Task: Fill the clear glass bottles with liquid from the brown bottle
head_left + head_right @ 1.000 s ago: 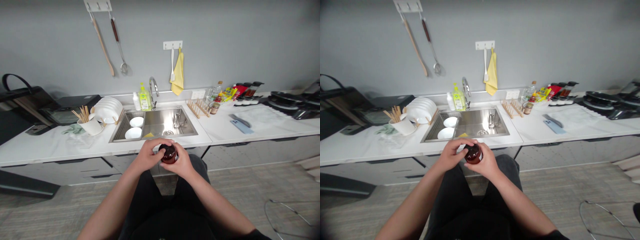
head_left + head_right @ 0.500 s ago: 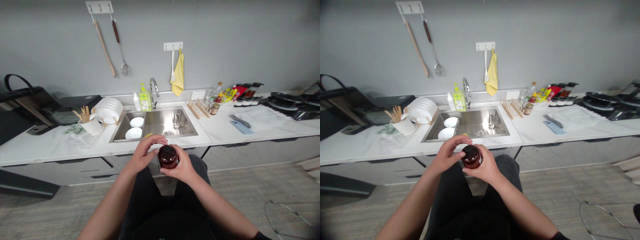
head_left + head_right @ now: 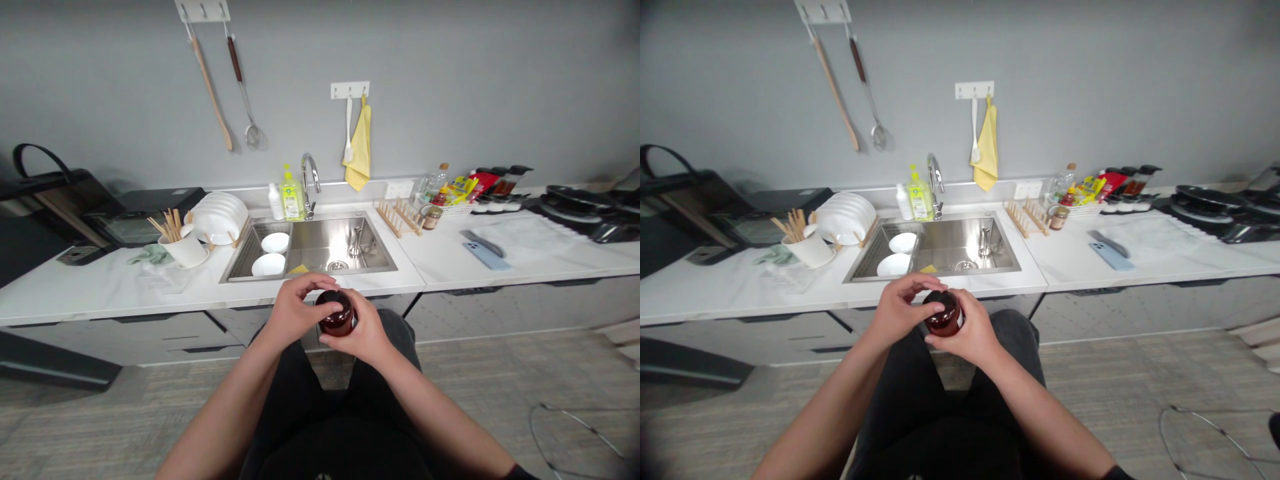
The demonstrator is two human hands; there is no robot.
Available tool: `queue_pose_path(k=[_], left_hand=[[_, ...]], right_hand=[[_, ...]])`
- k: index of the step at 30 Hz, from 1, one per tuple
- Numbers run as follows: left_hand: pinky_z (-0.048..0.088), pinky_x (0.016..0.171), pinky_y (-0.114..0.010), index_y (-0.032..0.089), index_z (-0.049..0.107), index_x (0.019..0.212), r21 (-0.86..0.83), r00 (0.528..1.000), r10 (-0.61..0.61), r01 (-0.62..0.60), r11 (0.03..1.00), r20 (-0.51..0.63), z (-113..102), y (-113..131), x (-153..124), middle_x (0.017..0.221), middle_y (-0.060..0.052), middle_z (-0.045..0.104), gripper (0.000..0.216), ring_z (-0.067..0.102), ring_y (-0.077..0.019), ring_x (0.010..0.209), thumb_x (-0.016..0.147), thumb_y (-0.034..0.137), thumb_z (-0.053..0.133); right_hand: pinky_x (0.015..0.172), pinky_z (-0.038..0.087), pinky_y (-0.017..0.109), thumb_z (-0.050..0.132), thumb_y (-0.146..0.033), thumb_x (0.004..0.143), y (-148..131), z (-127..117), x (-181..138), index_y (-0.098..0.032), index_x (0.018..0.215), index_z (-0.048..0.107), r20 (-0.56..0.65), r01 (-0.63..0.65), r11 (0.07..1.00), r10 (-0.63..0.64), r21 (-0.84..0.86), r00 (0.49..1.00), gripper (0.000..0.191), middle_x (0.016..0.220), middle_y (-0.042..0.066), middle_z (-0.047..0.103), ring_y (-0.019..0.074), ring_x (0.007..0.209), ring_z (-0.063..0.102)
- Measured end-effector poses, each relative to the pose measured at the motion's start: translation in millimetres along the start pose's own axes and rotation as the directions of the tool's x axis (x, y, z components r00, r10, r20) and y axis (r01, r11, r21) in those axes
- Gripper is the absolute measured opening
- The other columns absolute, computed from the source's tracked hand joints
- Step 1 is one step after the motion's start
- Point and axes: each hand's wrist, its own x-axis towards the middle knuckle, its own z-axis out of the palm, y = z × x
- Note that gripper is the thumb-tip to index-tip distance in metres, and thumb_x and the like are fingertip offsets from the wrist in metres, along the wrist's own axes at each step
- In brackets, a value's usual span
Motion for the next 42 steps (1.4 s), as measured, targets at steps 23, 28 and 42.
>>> queue_pose_path(k=[23,28,42], left_hand=[[0.066,0.107,-0.048,0.018,0.079,0.140,0.431,0.720,-0.121,0.532,0.729,-0.683,-181.9,-70.5,-33.9,0.124,-0.014,0.086,0.077,0.082,-0.0346,0.115,0.074,0.052,0.098],[0.061,0.109,-0.050,0.018,0.077,0.129,0.530,0.581,0.024,0.725,0.441,-0.814,-282.6,-91.7,-33.1,0.114,-0.010,0.082,0.070,0.076,-0.0373,0.114,0.073,0.055,0.095],[0.039,0.135,-0.065,0.011,0.059,0.142,0.728,0.645,0.339,0.576,0.373,-0.685,-291.6,-135.6,-17.3,0.157,-0.024,0.059,0.065,0.052,-0.0478,0.155,0.089,0.042,0.082]], right_hand=[[0.101,0.069,0.054,0.088,-0.048,0.096,100.1,36.3,41.1,-0.027,0.149,0.074,0.066,-0.111,0.993,0.113,-0.042,0.991,0.059,0.133,0.014,0.086,0.0330,0.120,0.085],[0.090,0.068,0.049,0.082,-0.053,0.095,163.9,-23.0,48.1,-0.023,0.122,0.083,-0.120,-0.229,0.971,0.219,-0.072,0.968,0.040,0.116,0.013,0.089,0.0320,0.104,0.086],[0.071,0.054,0.039,0.079,-0.064,0.087,231.2,-103.1,74.2,-0.023,0.098,0.077,-0.226,-0.343,0.886,0.281,-0.314,0.933,0.043,0.087,0.006,0.076,0.0239,0.071,0.065]])
